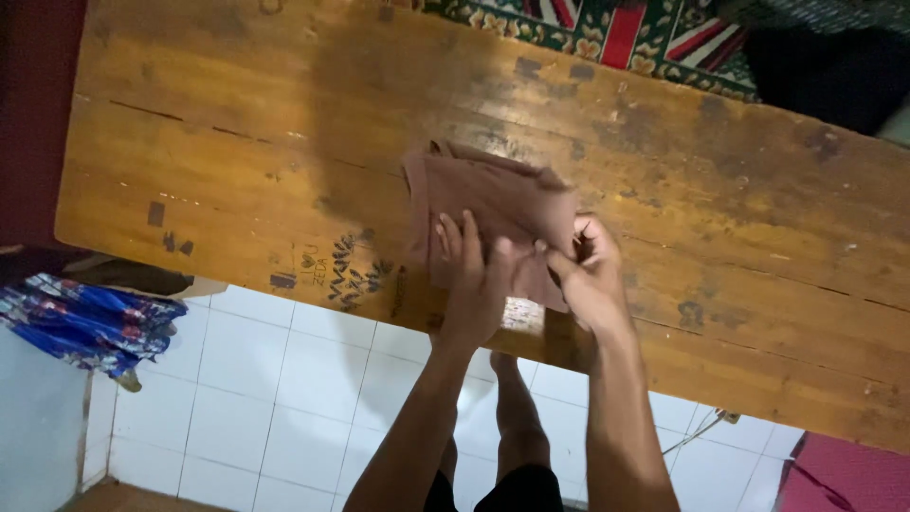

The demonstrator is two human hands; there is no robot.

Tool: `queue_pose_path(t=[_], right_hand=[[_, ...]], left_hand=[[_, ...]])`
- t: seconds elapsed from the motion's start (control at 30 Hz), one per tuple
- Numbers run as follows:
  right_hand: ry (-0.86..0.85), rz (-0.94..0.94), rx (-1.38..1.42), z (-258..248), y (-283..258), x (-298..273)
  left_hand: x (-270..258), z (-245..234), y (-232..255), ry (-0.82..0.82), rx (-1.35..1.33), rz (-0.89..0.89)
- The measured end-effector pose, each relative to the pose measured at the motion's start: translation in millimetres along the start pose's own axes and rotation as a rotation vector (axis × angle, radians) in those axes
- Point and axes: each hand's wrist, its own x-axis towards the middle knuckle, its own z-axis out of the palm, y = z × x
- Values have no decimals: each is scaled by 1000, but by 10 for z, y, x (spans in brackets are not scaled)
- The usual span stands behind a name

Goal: The person folds a dusty pink button-down shirt on a wooden table. They smooth the fabric, fold the sleeves and body, and then place the folded shirt on a stack of other clothes.

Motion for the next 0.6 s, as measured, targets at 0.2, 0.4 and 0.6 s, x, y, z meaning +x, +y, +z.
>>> queue_pose_path(t=[0.2,0.4,0.6], right_hand=[[-519,-742,-432,-121,-1511,-527],[-367,-1171,-837,-299,-940,-579],[-585,-998,-980,-499,531,-670]], left_hand=[[134,-351,1183,56,-1395,-442],[638,-118,39,66,-1134,-154],[454,114,-619,243,-780,-208]])
